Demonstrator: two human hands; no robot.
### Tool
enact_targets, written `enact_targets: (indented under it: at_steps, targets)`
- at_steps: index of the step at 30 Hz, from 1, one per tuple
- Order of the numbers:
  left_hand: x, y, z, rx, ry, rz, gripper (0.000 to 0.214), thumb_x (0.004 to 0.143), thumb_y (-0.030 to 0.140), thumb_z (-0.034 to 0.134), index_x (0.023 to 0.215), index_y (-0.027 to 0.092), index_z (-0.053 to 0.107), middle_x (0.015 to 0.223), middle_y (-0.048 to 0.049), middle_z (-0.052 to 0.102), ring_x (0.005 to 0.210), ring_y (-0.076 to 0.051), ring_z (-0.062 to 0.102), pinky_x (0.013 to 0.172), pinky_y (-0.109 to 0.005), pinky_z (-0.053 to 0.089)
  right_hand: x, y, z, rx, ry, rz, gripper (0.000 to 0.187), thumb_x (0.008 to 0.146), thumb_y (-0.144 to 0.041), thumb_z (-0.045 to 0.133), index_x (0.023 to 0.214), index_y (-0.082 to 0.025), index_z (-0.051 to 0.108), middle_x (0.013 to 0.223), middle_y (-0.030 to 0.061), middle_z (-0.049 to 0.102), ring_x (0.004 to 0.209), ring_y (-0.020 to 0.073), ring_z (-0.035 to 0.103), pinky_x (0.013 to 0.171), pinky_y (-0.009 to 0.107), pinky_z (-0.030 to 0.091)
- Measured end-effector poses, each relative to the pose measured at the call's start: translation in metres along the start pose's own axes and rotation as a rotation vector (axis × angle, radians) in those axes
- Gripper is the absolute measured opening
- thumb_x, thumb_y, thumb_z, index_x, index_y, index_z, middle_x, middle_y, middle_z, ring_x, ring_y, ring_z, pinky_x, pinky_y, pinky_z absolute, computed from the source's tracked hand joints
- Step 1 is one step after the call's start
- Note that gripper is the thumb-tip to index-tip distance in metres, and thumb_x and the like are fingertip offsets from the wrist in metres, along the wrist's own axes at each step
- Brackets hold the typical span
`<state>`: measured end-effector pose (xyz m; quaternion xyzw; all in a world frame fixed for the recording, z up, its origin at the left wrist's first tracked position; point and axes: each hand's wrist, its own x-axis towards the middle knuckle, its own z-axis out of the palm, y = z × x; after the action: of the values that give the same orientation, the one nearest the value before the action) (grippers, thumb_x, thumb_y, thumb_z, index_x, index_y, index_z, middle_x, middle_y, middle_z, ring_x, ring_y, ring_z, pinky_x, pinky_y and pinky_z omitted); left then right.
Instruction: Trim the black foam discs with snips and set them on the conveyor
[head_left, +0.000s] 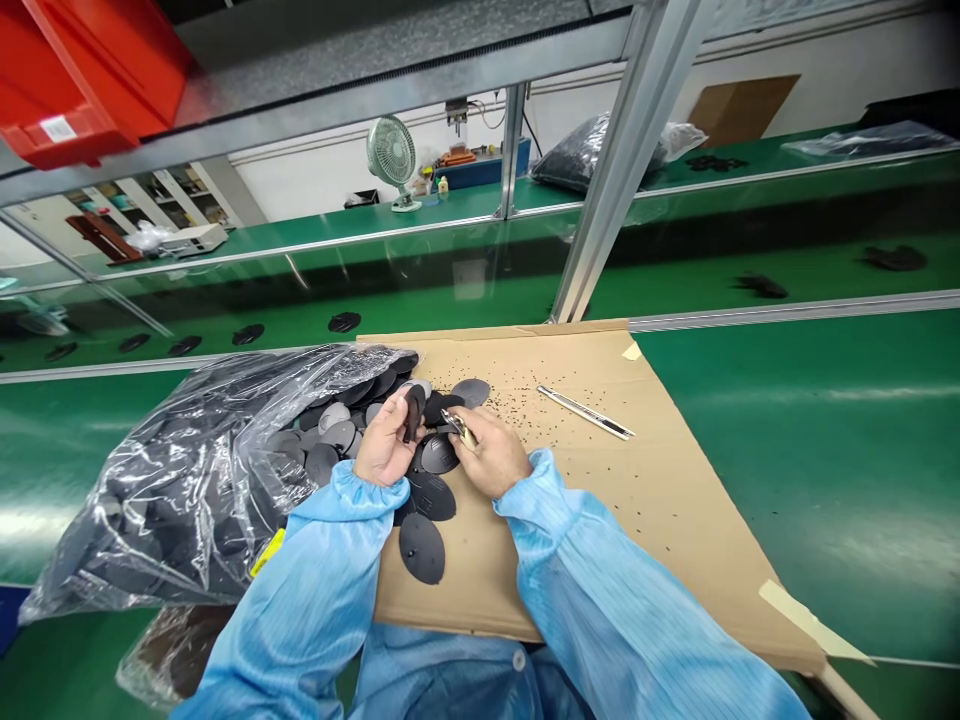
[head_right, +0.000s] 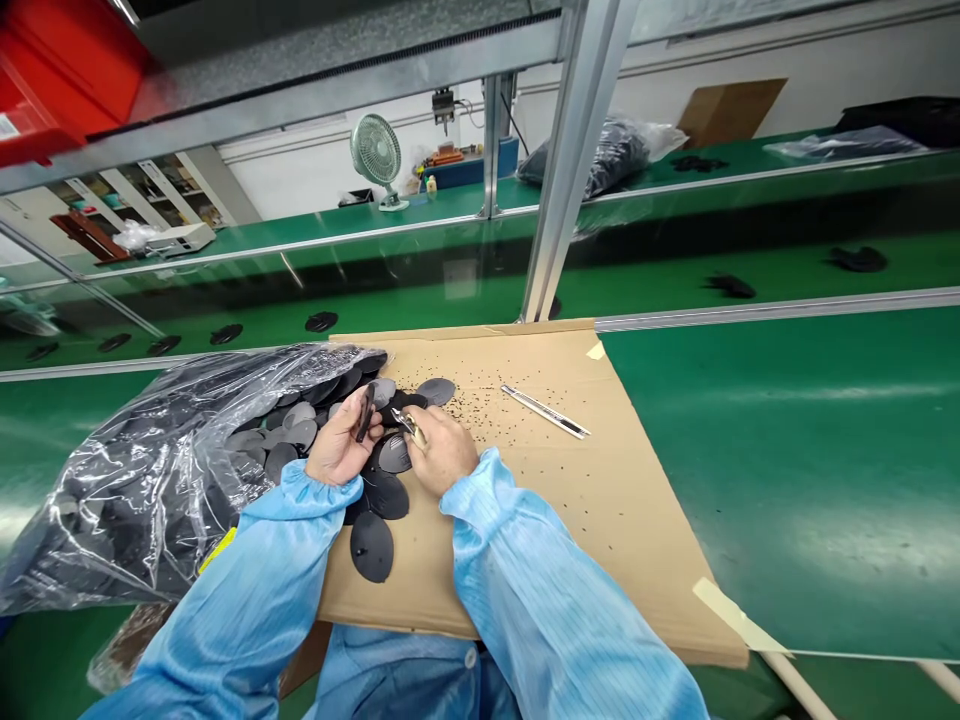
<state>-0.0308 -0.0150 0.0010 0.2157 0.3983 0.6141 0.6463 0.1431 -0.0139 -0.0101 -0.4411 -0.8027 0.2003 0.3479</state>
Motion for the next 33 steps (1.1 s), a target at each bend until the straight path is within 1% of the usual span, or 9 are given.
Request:
enact_targets:
  at_steps: [2, 6, 8, 12, 21, 24, 27, 30, 33]
  targets:
    - [-0.002, 0.002, 0.001, -0.029, -0.011, -0.039, 0.033, 0.074, 0.028, 0.076, 0.103, 0.022, 0.061, 0.077, 0.0014, 0.055, 0.062, -0.008, 0.055, 0.05, -0.017, 0.046, 0.0, 0.0, 0.001, -0.014, -0.016, -0.024, 0.034, 0.085, -0.018, 0.054, 0.118, -0.021, 0.06, 0.096, 0.0066, 0.062, 0.09, 0.0215, 0.059, 0.081, 0.031, 0.048]
    - [-0.005, 0.005, 0.001, -0.078, -0.135, -0.128, 0.024, 0.08, 0.024, 0.068, 0.103, 0.02, 0.061, 0.07, 0.003, 0.046, 0.045, -0.002, 0.033, 0.035, -0.011, 0.025, -0.001, -0.004, 0.003, -0.097, -0.091, -0.084, 0.035, 0.084, -0.019, 0.054, 0.119, -0.019, 0.059, 0.096, 0.0081, 0.062, 0.089, 0.0221, 0.059, 0.08, 0.031, 0.047]
    - [-0.007, 0.006, 0.001, -0.066, -0.169, -0.153, 0.022, 0.081, 0.023, 0.065, 0.102, 0.018, 0.062, 0.07, 0.0033, 0.043, 0.042, -0.001, 0.028, 0.033, -0.011, 0.021, -0.002, -0.007, 0.004, -0.132, -0.134, -0.099, 0.035, 0.084, -0.018, 0.055, 0.12, -0.018, 0.059, 0.097, 0.0087, 0.063, 0.088, 0.0225, 0.059, 0.08, 0.031, 0.047]
    - [-0.007, 0.005, 0.001, -0.018, -0.197, -0.171, 0.022, 0.08, 0.022, 0.065, 0.102, 0.018, 0.063, 0.069, 0.0037, 0.042, 0.04, 0.0, 0.027, 0.032, -0.011, 0.021, -0.002, -0.013, 0.001, -0.15, -0.202, -0.081, 0.032, 0.085, -0.017, 0.053, 0.116, -0.019, 0.06, 0.097, 0.0083, 0.064, 0.087, 0.0222, 0.059, 0.079, 0.031, 0.046]
    - [-0.007, 0.002, -0.001, 0.052, -0.22, -0.144, 0.026, 0.077, 0.025, 0.07, 0.102, 0.017, 0.065, 0.068, 0.0038, 0.045, 0.037, 0.001, 0.026, 0.031, -0.011, 0.021, -0.001, -0.016, -0.002, -0.135, -0.272, -0.06, 0.034, 0.084, -0.016, 0.055, 0.117, -0.019, 0.059, 0.096, 0.0078, 0.064, 0.087, 0.0218, 0.06, 0.077, 0.03, 0.045]
    - [-0.007, 0.001, 0.0, 0.068, -0.229, -0.128, 0.029, 0.075, 0.027, 0.073, 0.102, 0.017, 0.065, 0.065, 0.0045, 0.043, 0.037, 0.0, 0.027, 0.031, -0.011, 0.021, -0.001, -0.018, -0.004, -0.158, -0.303, -0.042, 0.032, 0.084, -0.016, 0.054, 0.115, -0.02, 0.06, 0.096, 0.0075, 0.064, 0.087, 0.0213, 0.06, 0.077, 0.029, 0.044]
    - [-0.007, -0.001, -0.001, 0.096, -0.219, -0.103, 0.033, 0.074, 0.03, 0.075, 0.101, 0.015, 0.064, 0.061, 0.0054, 0.04, 0.038, -0.001, 0.029, 0.031, -0.012, 0.021, 0.001, -0.021, -0.01, -0.208, -0.351, -0.029, 0.033, 0.084, -0.015, 0.051, 0.115, -0.02, 0.061, 0.095, 0.0068, 0.065, 0.087, 0.0214, 0.061, 0.074, 0.028, 0.044]
    - [-0.005, -0.004, -0.004, 0.136, -0.198, -0.083, 0.037, 0.073, 0.033, 0.076, 0.103, 0.014, 0.064, 0.061, 0.005, 0.042, 0.038, -0.001, 0.029, 0.031, -0.013, 0.02, 0.002, -0.022, -0.015, -0.246, -0.405, -0.017, 0.037, 0.082, -0.014, 0.049, 0.116, -0.021, 0.061, 0.098, 0.0067, 0.066, 0.088, 0.0218, 0.061, 0.072, 0.028, 0.043]
    - [-0.004, -0.007, -0.007, 0.181, -0.175, -0.085, 0.039, 0.073, 0.036, 0.076, 0.102, 0.014, 0.063, 0.06, 0.0048, 0.042, 0.038, -0.002, 0.029, 0.031, -0.014, 0.02, 0.004, -0.023, -0.018, -0.283, -0.455, -0.004, 0.035, 0.081, -0.013, 0.048, 0.112, -0.02, 0.063, 0.1, 0.0072, 0.067, 0.088, 0.0225, 0.062, 0.07, 0.029, 0.042]
